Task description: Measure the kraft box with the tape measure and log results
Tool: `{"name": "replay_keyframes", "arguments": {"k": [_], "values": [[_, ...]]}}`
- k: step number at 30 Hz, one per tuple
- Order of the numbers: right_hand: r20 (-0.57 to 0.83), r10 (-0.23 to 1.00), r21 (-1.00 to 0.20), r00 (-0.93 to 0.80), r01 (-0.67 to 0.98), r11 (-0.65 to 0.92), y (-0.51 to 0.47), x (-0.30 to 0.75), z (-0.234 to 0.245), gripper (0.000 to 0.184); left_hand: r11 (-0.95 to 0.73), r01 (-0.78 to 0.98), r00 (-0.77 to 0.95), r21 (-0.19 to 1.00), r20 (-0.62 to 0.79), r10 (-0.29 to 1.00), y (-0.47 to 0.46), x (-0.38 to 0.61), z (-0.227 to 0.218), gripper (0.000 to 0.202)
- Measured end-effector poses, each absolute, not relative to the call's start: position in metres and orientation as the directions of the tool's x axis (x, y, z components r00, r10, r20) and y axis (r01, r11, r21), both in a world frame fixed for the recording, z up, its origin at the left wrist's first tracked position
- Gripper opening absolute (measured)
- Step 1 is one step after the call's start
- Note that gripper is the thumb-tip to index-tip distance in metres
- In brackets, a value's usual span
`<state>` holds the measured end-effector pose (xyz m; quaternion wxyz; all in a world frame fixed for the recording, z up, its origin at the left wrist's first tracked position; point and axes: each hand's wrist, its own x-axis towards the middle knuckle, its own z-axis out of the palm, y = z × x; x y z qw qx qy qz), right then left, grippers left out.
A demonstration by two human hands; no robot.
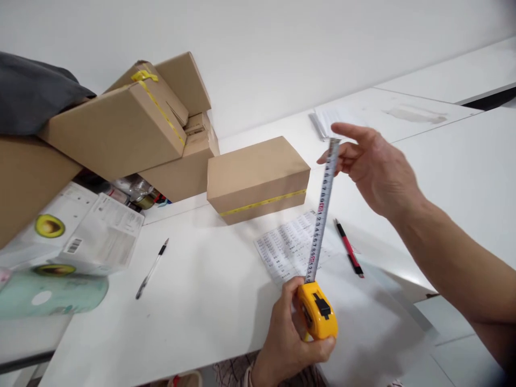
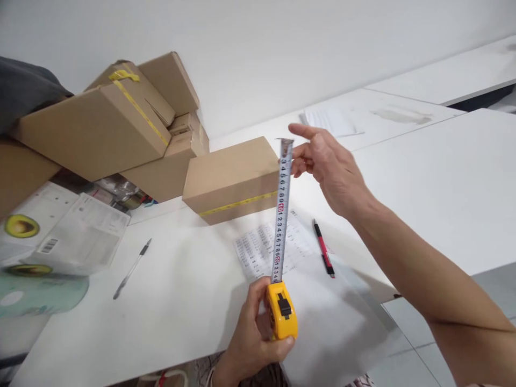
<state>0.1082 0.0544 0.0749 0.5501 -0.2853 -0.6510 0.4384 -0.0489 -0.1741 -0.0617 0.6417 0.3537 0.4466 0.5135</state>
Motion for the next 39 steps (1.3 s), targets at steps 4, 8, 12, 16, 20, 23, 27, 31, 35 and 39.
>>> {"name": "replay_keyframes", "arguments": {"k": [4, 8, 12, 16, 20, 23, 27, 31, 35, 39], "values": [[0.518, 0.839, -0.851, -0.165, -0.198, 0.486, 0.037, 0.117, 0.093, 0.028, 0.223, -0.253, 0.059, 0.942, -0.215, 0.975, -0.175, -0.051, -0.057, 0.075], [0.521, 0.838, -0.852, -0.162, -0.154, 0.500, 0.020, 0.130, 0.078, 0.020, 0.220, -0.149, 0.029, 0.964, -0.218, 0.975, -0.178, -0.054, -0.056, 0.083], [0.384, 0.810, -0.904, -0.444, -0.002, 0.427, -0.014, 0.132, 0.037, 0.015, 0.210, -0.059, 0.023, 0.976, -0.209, 0.978, -0.181, -0.055, -0.065, 0.112], [0.349, 0.735, -0.801, -0.581, 0.222, 0.555, -0.037, 0.130, -0.005, 0.019, 0.189, 0.003, 0.042, 0.982, -0.189, 0.981, -0.182, -0.055, -0.073, 0.118], [0.313, 0.890, -0.587, -0.331, 0.669, 0.456, -0.024, 0.147, -0.031, 0.033, 0.161, 0.071, 0.041, 0.984, -0.164, 0.986, -0.182, -0.055, -0.073, 0.117], [0.169, 0.962, -0.388, -0.214, 0.883, 0.264, -0.005, 0.163, -0.044, 0.051, 0.126, 0.196, 0.060, 0.972, -0.140, 0.988, -0.178, -0.053, -0.065, 0.109], [0.020, 0.925, -0.359, -0.379, 0.861, 0.361, 0.006, 0.173, -0.053, 0.047, -0.044, 0.455, 0.159, 0.889, -0.033, 0.987, -0.166, -0.044, -0.049, 0.088], [-0.009, 0.896, -0.528, -0.445, 0.762, 0.373, 0.007, 0.180, -0.046, 0.039, -0.183, 0.621, 0.277, 0.762, 0.005, 0.961, -0.156, -0.033, -0.038, 0.077], [-0.025, 0.913, -0.877, -0.406, 0.447, 0.174, 0.008, 0.192, -0.029, 0.038, -0.201, 0.680, 0.327, 0.705, -0.046, 0.944, -0.150, -0.032, -0.030, 0.073], [-0.013, 0.934, -0.970, -0.357, 0.230, 0.074, 0.008, 0.192, -0.022, 0.037, -0.192, 0.688, 0.378, 0.700, -0.120, 0.918, -0.133, -0.036, -0.014, 0.085]]}}
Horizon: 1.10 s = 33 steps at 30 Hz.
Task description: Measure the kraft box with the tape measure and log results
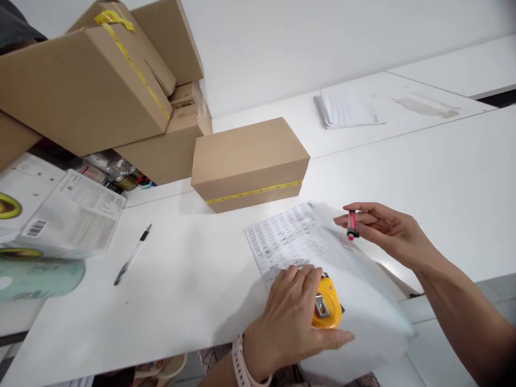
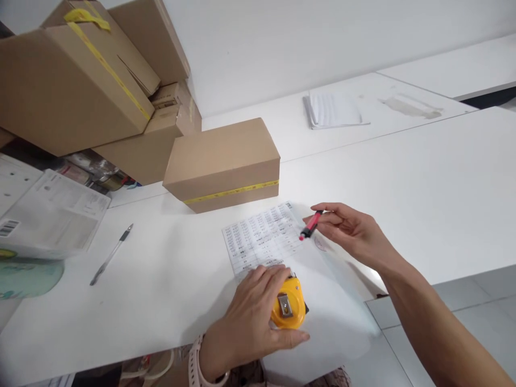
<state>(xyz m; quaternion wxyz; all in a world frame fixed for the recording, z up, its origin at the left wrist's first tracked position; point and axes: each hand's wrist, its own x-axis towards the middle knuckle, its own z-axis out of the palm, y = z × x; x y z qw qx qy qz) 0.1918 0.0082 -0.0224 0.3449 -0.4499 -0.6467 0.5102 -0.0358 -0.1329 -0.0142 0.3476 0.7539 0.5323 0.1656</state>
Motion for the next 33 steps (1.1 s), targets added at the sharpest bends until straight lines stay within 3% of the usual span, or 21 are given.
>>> {"name": "replay_keyframes", "arguments": {"k": [5, 11, 15, 27, 33], "values": [[0.080, 0.967, -0.954, -0.241, 0.263, 0.144, 0.010, 0.166, -0.033, 0.030, -0.293, 0.762, 0.474, 0.577, -0.189, 0.860, -0.091, -0.028, 0.000, 0.075], [-0.074, 0.946, -0.977, -0.316, 0.215, -0.004, 0.019, 0.147, -0.052, 0.032, -0.346, 0.818, 0.527, 0.461, -0.355, 0.772, -0.063, -0.021, -0.004, 0.094], [-0.057, 0.944, -0.969, -0.325, 0.246, 0.026, 0.025, 0.147, -0.059, 0.038, -0.368, 0.829, 0.528, 0.422, -0.367, 0.766, -0.063, -0.021, -0.005, 0.093], [0.015, 0.969, -0.926, -0.245, 0.361, 0.106, 0.015, 0.150, -0.067, 0.030, -0.392, 0.810, 0.545, 0.435, -0.316, 0.776, -0.061, -0.017, -0.011, 0.090], [0.022, 0.942, -0.908, -0.335, 0.387, 0.160, 0.016, 0.152, -0.072, 0.032, -0.390, 0.807, 0.549, 0.443, -0.320, 0.772, -0.061, -0.017, -0.013, 0.087]]}}
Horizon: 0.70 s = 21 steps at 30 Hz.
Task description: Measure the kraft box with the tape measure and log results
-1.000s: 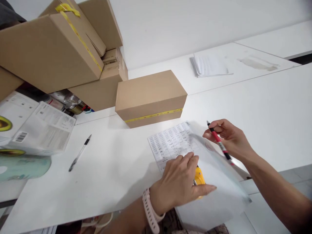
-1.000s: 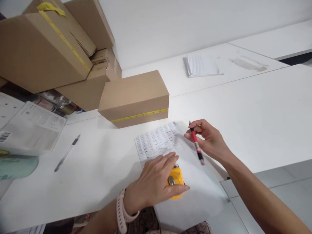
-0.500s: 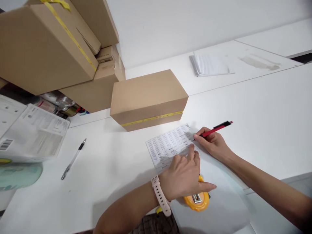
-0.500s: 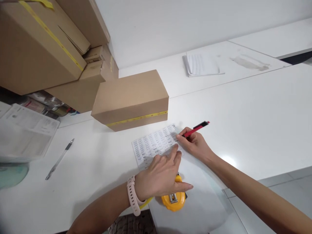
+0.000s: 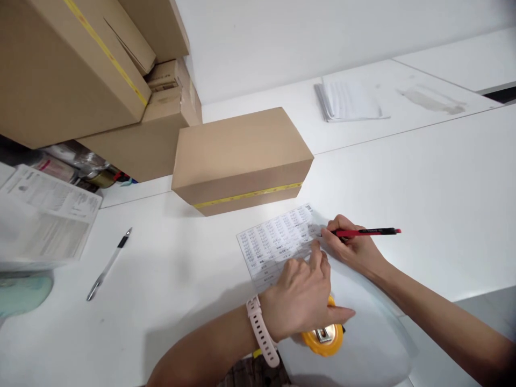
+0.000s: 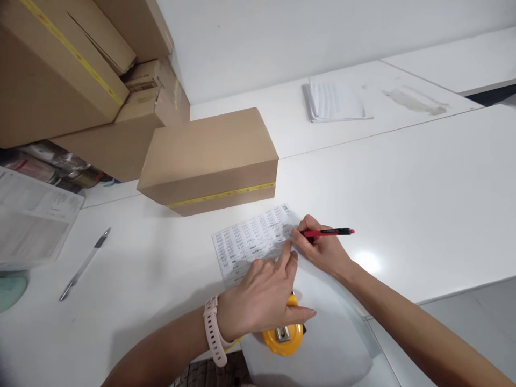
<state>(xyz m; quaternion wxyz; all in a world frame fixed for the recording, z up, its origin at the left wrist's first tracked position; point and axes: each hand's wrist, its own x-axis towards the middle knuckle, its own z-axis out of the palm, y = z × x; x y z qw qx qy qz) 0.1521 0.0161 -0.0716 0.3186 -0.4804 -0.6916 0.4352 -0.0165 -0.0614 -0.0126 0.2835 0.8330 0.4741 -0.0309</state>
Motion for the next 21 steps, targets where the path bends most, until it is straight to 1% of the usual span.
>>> {"name": "replay_keyframes", "arguments": {"k": [6, 10, 13, 21], "values": [[-0.010, 0.935, -0.909, -0.355, 0.393, 0.140, 0.0174, 0.1507, -0.0719, 0.035, -0.396, 0.805, 0.551, 0.441, -0.309, 0.776, -0.0626, -0.0162, -0.0135, 0.089], [-0.025, 0.940, -0.912, -0.341, 0.394, 0.118, 0.0167, 0.1497, -0.0720, 0.034, -0.380, 0.802, 0.548, 0.460, -0.313, 0.776, -0.0620, -0.0168, -0.0136, 0.086], [-0.040, 0.939, -0.919, -0.341, 0.381, 0.099, 0.0160, 0.1495, -0.0720, 0.033, -0.388, 0.805, 0.550, 0.449, -0.322, 0.770, -0.0615, -0.0171, -0.0136, 0.087], [-0.030, 0.938, -0.915, -0.346, 0.386, 0.113, 0.0174, 0.1510, -0.0716, 0.033, -0.379, 0.801, 0.550, 0.464, -0.320, 0.771, -0.0611, -0.0168, -0.0131, 0.085]]}}
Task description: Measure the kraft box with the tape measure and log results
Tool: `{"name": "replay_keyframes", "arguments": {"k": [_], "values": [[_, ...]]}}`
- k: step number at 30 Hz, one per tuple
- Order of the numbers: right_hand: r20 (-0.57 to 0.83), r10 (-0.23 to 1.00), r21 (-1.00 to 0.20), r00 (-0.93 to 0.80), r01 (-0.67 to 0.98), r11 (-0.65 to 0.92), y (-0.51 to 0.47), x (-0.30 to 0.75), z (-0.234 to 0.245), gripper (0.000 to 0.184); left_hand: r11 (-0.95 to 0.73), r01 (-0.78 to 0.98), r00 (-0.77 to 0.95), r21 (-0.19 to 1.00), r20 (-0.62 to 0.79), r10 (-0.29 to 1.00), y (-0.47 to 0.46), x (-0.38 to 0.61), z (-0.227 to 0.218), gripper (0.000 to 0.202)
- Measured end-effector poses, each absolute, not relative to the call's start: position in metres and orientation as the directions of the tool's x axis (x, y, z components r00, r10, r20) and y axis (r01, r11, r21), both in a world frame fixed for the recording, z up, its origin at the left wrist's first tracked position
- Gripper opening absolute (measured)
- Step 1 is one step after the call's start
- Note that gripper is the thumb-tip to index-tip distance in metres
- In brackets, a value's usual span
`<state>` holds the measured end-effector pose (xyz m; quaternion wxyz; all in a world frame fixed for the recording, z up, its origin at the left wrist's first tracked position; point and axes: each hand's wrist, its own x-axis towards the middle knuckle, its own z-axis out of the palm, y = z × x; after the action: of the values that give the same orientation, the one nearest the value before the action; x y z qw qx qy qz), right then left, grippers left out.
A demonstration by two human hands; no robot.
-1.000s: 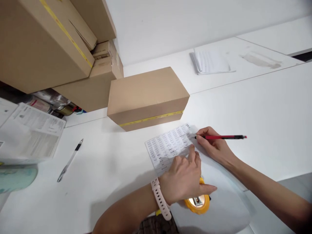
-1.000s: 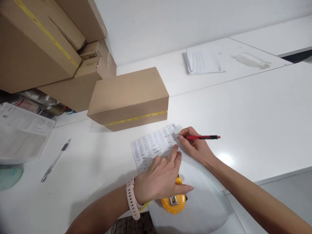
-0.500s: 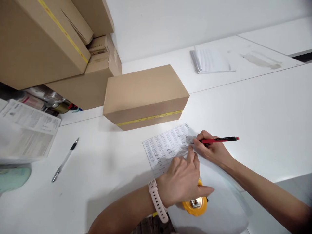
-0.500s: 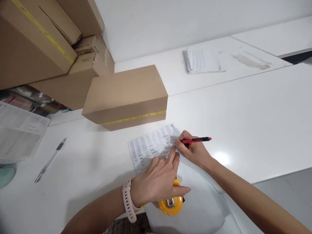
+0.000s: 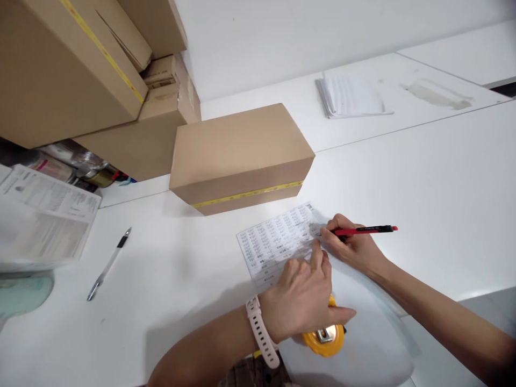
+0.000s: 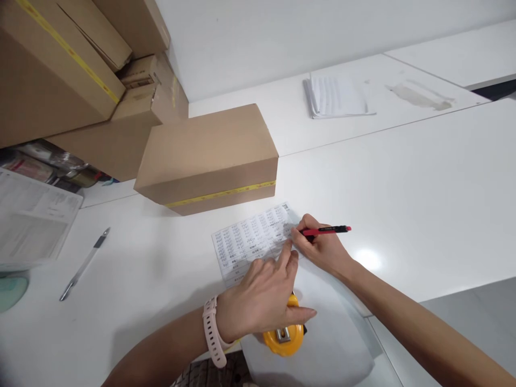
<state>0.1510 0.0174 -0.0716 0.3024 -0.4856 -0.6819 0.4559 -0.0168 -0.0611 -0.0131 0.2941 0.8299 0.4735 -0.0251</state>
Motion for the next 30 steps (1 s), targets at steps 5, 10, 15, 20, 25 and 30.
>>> {"name": "replay_keyframes", "arguments": {"k": [5, 10, 15, 20, 25, 30], "values": [[-0.016, 0.937, -0.924, -0.349, 0.363, 0.119, 0.0174, 0.1519, -0.0731, 0.034, -0.381, 0.809, 0.548, 0.447, -0.339, 0.765, -0.0609, -0.0169, -0.0121, 0.087], [-0.011, 0.944, -0.919, -0.329, 0.376, 0.120, 0.0173, 0.1508, -0.0727, 0.033, -0.402, 0.812, 0.554, 0.423, -0.341, 0.760, -0.0600, -0.0170, -0.0106, 0.086], [-0.005, 0.938, -0.922, -0.347, 0.364, 0.130, 0.0177, 0.1509, -0.0740, 0.034, -0.391, 0.808, 0.554, 0.441, -0.338, 0.761, -0.0601, -0.0169, -0.0104, 0.086], [0.012, 0.952, -0.915, -0.306, 0.381, 0.134, 0.0184, 0.1514, -0.0722, 0.034, -0.368, 0.792, 0.560, 0.488, -0.337, 0.757, -0.0591, -0.0198, -0.0109, 0.087], [0.025, 0.956, -0.911, -0.291, 0.387, 0.141, 0.0181, 0.1500, -0.0709, 0.030, -0.374, 0.796, 0.563, 0.475, -0.355, 0.747, -0.0578, -0.0217, -0.0088, 0.085], [0.000, 0.950, -0.913, -0.313, 0.388, 0.128, 0.0169, 0.1494, -0.0697, 0.031, -0.373, 0.795, 0.559, 0.478, -0.340, 0.756, -0.0587, -0.0205, -0.0100, 0.085]]}}
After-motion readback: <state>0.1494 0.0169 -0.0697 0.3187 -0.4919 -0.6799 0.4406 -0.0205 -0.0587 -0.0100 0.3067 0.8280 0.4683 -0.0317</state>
